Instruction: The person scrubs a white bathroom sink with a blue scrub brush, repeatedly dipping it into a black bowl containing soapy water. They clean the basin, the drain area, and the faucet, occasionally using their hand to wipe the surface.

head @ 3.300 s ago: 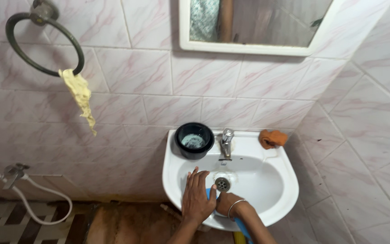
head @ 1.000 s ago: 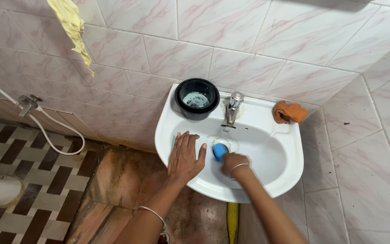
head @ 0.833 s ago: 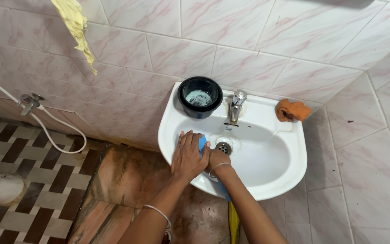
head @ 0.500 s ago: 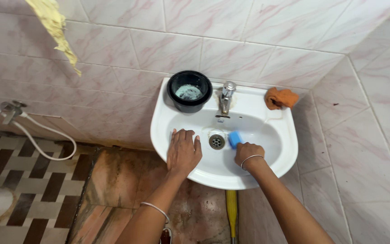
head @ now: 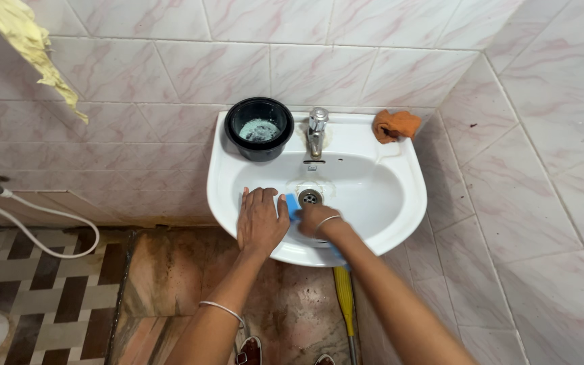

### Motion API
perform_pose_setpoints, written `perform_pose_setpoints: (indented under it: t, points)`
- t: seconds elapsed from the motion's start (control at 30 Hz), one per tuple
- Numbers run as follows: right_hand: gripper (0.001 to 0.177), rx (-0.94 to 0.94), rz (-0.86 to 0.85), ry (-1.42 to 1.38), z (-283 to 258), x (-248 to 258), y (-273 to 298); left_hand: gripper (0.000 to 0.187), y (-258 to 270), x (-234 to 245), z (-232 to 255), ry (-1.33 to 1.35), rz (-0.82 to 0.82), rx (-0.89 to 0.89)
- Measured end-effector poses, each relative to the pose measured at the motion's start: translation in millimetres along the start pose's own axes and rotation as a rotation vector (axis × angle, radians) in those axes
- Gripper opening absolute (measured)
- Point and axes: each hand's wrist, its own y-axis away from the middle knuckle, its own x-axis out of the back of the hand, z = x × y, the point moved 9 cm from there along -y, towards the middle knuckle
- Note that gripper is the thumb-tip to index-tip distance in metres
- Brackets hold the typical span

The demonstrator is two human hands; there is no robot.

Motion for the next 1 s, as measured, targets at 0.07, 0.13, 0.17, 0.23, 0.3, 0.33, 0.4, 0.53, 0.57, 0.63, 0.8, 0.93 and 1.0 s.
perform_pose_setpoints:
  t: [0.07,0.13,0.17,0.23,0.3,0.33,0.4,0.53,0.57,0.63,0.8,0.93,1.0]
  points:
    - [0.038,-0.109,-0.007,0.157,42,12,9,0.033,-2,2,3,0.01,0.025,-0.015]
    - [0.036,-0.197,0.037,0.229,75,23,16,0.034,-2,1,3,0.005,-0.002,-0.008]
    - [0.036,-0.219,0.046,0.228,86,26,17,0.034,-2,0,3,0.001,-0.014,0.0]
    - [0.035,-0.225,0.058,0.216,91,24,11,0.034,-3,2,4,0.0,-0.015,-0.003]
    - [0.034,-0.19,0.059,0.195,71,8,-4,0.034,-1,4,5,0.003,-0.004,-0.008]
    - [0.034,-0.131,0.073,0.166,53,-3,-11,0.033,0,5,5,0.008,0.009,-0.014]
    - [0.036,-0.077,0.087,0.149,15,-22,-23,0.032,-1,7,6,0.021,0.044,-0.027]
    - [0.044,0.052,0.116,-0.043,-6,-19,-21,0.028,2,13,7,0.036,0.086,-0.057]
    - [0.041,0.07,0.106,0.025,1,-14,-16,0.027,1,15,9,0.042,0.095,-0.067]
    - [0.038,0.02,0.082,0.143,34,-2,-5,0.026,2,17,10,0.035,0.089,-0.047]
    - [0.036,-0.228,0.13,0.23,108,29,5,0.024,0,16,8,0.02,0.067,-0.025]
    - [0.034,-0.193,0.243,0.187,71,5,-21,0.024,0,17,8,0.036,0.107,-0.037]
    - [0.034,-0.133,0.126,0.123,32,-17,-41,0.024,2,17,7,0.04,0.115,-0.035]
